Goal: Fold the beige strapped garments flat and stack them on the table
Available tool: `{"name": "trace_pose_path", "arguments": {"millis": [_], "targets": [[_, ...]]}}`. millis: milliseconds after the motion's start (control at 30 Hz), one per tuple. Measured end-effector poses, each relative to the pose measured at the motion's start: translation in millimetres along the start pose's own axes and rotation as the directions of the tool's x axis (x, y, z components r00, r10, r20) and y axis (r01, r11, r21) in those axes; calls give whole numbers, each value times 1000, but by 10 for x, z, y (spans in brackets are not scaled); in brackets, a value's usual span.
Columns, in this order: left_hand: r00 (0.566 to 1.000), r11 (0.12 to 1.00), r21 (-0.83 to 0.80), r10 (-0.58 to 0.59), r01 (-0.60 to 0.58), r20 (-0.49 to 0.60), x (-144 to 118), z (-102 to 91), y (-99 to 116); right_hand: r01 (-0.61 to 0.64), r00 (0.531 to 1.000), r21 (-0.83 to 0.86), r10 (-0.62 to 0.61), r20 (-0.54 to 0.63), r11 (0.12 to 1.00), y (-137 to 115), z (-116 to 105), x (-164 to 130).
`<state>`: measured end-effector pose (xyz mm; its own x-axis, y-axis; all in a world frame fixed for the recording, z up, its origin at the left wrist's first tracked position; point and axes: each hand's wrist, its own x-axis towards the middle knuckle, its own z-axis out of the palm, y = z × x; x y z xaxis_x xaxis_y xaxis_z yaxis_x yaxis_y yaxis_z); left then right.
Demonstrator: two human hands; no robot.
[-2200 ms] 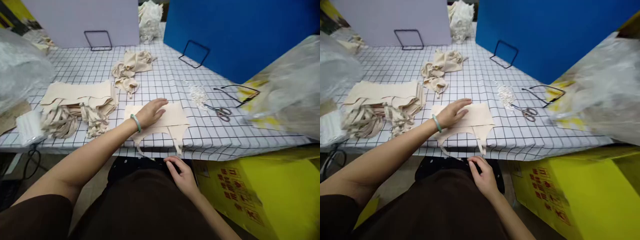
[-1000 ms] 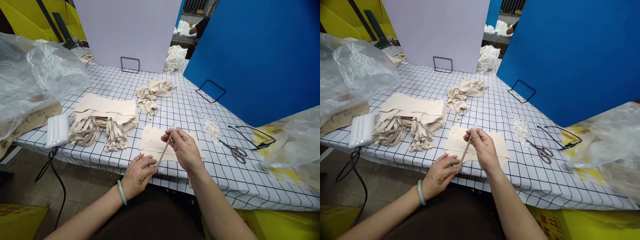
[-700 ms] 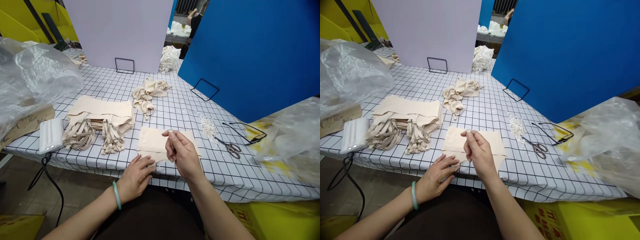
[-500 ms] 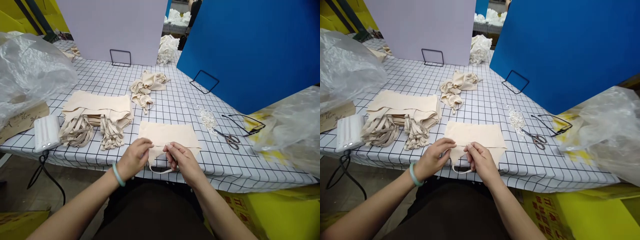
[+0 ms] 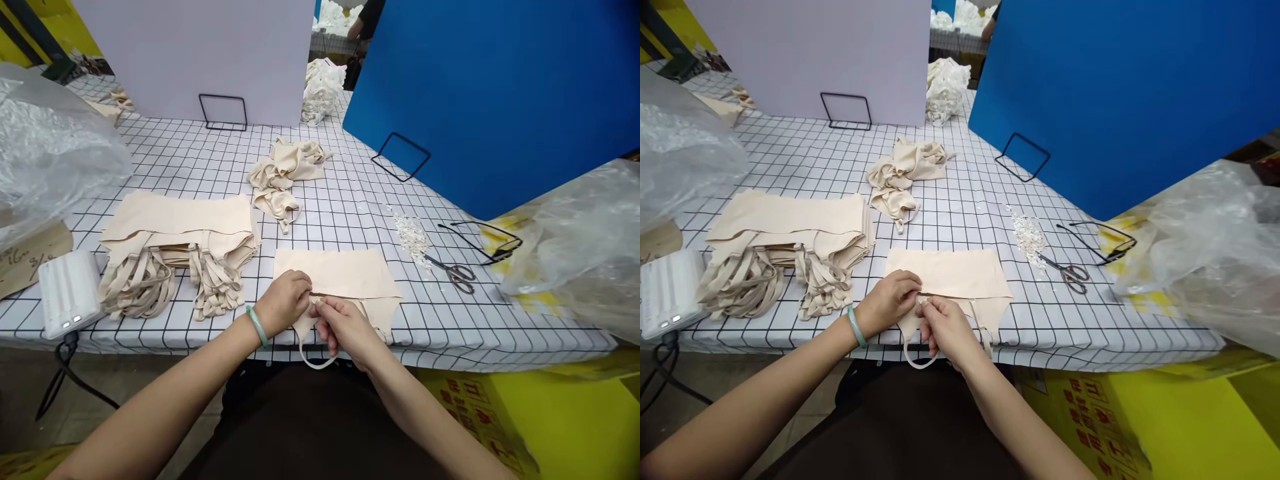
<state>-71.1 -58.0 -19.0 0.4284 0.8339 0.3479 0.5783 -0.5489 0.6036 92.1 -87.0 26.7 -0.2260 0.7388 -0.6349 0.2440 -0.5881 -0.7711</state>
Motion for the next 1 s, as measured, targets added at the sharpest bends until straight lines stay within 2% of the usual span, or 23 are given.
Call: {"name": "trace_pose_path", "arguments": {"millis": [100,200,433,667,1000], "targets": [[996,986,-142,-89,91,22,39,-72,-2,-33,999,64,31,40,997,-30,62,59],[990,971,-195,-133,141,53,58,-118,7,-65,994,127,53,92,990,-54,87,118],[993,972,-203,-114,120,41,26,-103,-20,-98,994,198,86,68,975,-68,67,159],[988,965,-213,-147,155,51,44,-100,-19,-63,997,135,55,62,989,-44,64,137],[989,962,-230,-140,147,45,41,-102,-27,-95,994,285,104,-17,954,-94,-6,159]]}}
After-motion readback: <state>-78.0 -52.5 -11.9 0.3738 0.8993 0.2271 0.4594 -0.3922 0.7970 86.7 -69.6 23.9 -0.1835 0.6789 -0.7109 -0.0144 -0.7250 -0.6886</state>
